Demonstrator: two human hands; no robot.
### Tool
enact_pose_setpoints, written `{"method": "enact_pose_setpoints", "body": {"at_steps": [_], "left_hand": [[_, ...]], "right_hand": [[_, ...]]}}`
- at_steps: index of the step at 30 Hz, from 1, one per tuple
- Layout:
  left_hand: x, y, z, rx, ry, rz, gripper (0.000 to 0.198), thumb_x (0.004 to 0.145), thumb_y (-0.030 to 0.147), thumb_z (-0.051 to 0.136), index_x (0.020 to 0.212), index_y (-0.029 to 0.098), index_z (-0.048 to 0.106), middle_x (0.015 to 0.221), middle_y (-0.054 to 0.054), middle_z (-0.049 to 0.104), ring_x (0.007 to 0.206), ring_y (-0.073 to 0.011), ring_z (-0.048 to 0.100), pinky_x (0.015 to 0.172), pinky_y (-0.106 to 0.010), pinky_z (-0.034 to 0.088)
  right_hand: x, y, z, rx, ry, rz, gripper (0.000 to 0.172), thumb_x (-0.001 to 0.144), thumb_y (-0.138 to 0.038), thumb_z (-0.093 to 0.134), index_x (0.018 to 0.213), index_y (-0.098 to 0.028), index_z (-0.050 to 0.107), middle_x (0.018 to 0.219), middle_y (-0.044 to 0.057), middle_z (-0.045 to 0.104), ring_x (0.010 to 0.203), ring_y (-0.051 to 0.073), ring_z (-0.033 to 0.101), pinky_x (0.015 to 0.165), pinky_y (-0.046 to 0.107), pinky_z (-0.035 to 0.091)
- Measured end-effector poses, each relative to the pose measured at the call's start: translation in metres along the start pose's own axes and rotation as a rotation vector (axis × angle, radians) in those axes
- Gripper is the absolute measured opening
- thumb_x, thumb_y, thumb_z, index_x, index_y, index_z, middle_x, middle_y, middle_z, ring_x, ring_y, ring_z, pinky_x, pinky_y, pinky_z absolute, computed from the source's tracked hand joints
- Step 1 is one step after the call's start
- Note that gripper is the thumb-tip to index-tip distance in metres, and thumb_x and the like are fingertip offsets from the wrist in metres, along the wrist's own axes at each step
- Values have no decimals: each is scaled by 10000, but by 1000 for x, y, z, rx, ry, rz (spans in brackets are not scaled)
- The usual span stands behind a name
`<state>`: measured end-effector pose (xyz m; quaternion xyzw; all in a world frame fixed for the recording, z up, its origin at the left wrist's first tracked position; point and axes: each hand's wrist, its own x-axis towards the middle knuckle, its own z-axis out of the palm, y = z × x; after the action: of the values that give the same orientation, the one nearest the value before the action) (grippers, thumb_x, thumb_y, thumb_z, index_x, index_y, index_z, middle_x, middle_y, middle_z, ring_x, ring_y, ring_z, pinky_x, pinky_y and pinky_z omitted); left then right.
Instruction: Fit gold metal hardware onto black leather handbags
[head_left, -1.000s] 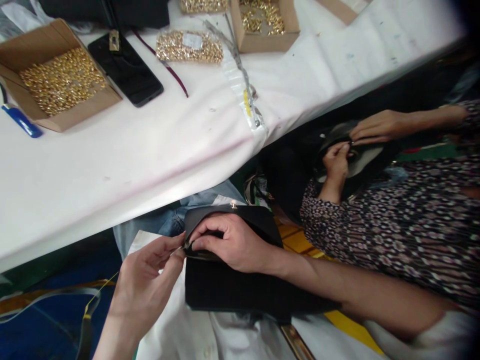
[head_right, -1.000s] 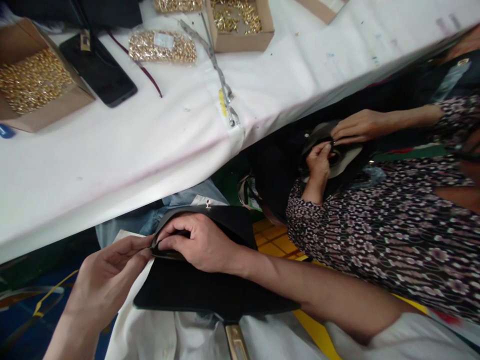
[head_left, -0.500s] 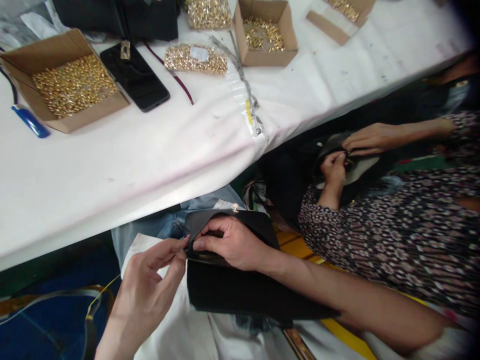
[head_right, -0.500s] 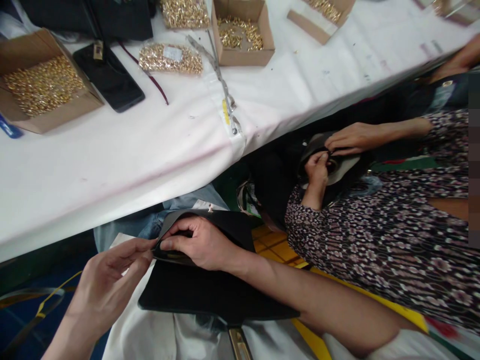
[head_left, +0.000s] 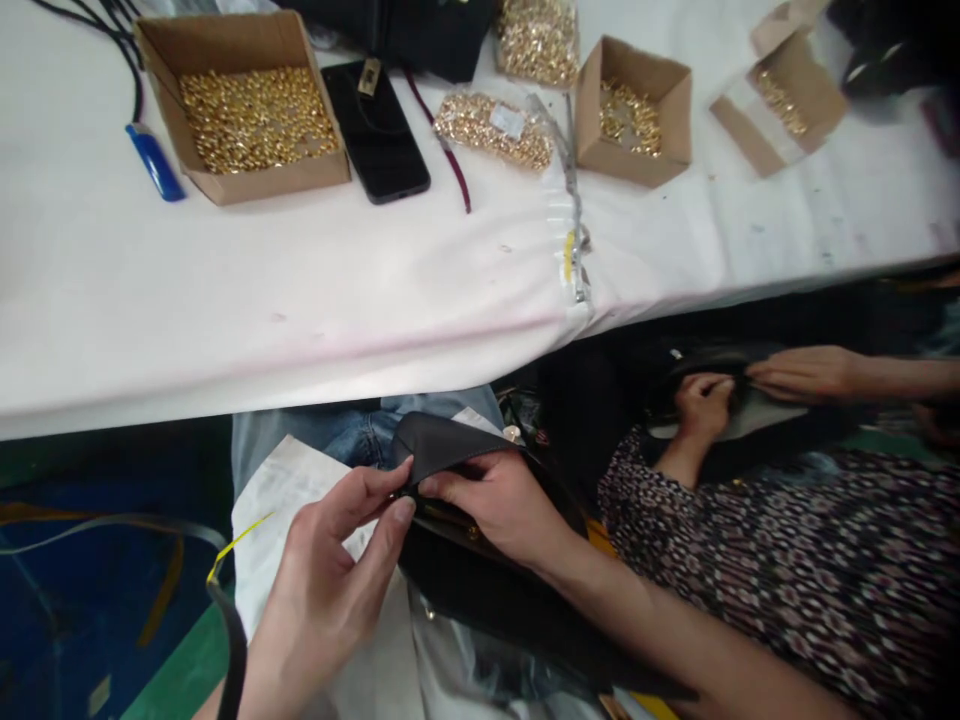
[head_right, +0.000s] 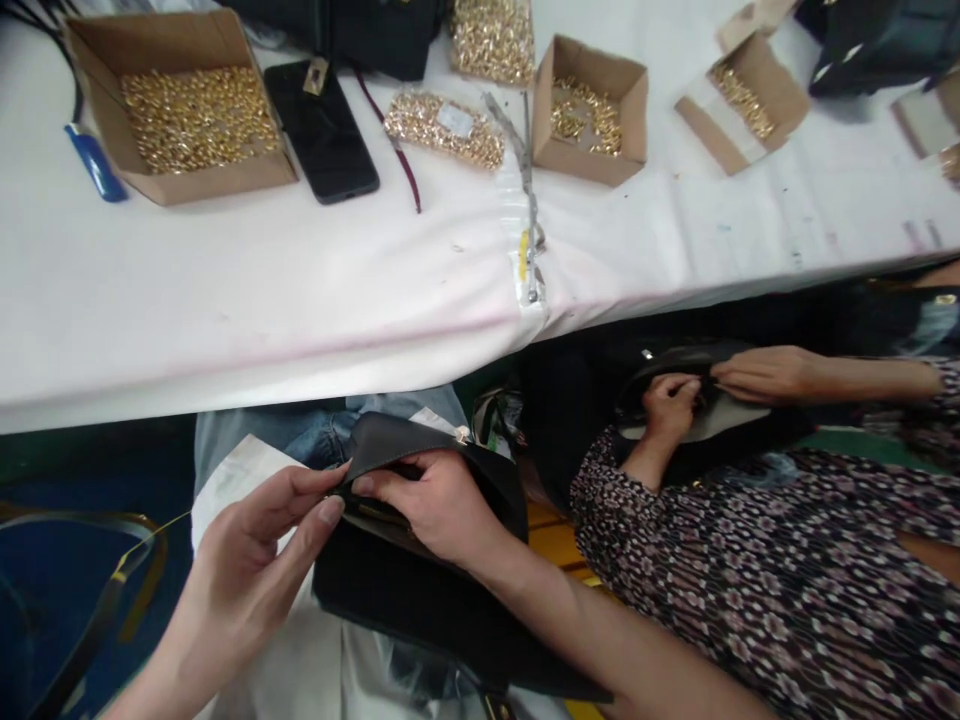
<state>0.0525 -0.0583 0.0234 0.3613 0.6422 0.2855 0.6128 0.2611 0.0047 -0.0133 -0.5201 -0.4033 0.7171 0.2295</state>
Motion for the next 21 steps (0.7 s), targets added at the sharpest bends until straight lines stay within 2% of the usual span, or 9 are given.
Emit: {"method": "enact_pose_setpoints", "body": {"at_steps": [5,10,15,17,21], "left_hand": [[2,2,5,-86,64,15,323,1026,438,763,1233,191,782,1237,-122,863,1076,-284,852,897,-318,698],[8,8,4,-34,68,83,207,1029,365,727,1110,192,807,1157,-94,883,989,-253,864,857,-302,698],[12,9,1,41,95,164,184,995,315,739,1113,230,853,1028,-36,894,895,-221,867,793,-277,690],[12,6,0,40,117,187,198,995,306,743,1137,244,867,1046,-33,897,914,-224,872,813,-280,697],[10,2,-1,3,85,220,207,1028,272,707,1147,277,877,1207,-44,882,1138,-261,853,986,-311,689]], "right_hand": [[2,1,1,-7,10,28,219,885,-314,915,1075,-223,855,1117,19,854,1051,223,769,1027,353,593],[2,7,-4,-58,19,54,250,878,-358,928,1077,-225,855,1121,35,859,1097,260,782,1077,404,598],[1,7,-4,-68,9,83,329,858,-358,954,1153,-242,865,1047,39,862,1126,294,796,1114,444,603],[2,8,1,-47,26,90,333,869,-361,946,1168,-241,865,1032,38,862,1113,293,798,1125,457,605],[4,11,6,7,78,99,350,878,-373,943,1192,-243,861,1039,39,864,1117,299,801,1116,467,620]]}}
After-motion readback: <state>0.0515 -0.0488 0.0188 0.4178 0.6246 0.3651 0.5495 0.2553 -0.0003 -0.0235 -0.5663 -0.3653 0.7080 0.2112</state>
